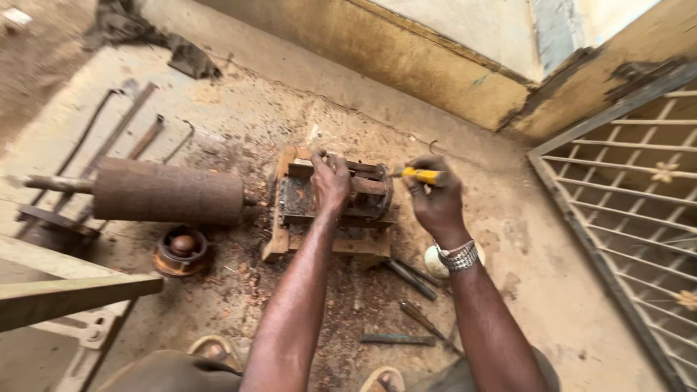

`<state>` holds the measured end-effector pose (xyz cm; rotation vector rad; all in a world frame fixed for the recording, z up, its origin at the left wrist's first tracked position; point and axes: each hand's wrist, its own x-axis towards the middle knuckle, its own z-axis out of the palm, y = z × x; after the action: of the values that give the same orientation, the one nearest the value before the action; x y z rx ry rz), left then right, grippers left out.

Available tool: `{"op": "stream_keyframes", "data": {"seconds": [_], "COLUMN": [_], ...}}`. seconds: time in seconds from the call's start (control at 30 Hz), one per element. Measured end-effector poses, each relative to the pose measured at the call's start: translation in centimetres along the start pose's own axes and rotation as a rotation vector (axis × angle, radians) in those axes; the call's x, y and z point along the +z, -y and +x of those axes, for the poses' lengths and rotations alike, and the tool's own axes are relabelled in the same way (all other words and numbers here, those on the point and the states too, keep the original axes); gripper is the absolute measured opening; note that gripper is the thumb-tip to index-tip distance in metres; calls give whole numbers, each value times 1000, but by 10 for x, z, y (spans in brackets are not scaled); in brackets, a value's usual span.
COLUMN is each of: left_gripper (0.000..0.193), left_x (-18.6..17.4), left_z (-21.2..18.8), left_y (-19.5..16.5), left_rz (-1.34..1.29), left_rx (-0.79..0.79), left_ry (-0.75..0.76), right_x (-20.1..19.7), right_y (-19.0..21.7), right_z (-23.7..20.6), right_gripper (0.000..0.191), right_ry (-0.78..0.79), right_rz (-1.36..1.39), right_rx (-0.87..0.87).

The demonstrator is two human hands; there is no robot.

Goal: The person uses a hammer and chisel to chip away rust and debris from a circular metal part clamped in a wooden jig. They repeatedly reposition the part and strike different areas to remove material.

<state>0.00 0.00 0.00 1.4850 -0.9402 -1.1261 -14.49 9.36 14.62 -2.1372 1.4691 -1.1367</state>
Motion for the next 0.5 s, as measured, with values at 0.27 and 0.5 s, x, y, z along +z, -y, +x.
{"op": "stream_keyframes", "data": {"seconds": [0.27,0.5], "left_gripper": [46,40], "left_x": [-11,-5], "left_z": [-9,-12], "left_y": [4,17], "left_rz": [-46,-13], "left_rx": [93,136], "left_ry": [-36,-47], "right_x": [10,26], "right_y": [-4,-13], "right_z": [-12,-19], "right_gripper": [19,13], "right_ry": [7,15], "right_rz": [-274,-333], "right_rx": [32,298]}}
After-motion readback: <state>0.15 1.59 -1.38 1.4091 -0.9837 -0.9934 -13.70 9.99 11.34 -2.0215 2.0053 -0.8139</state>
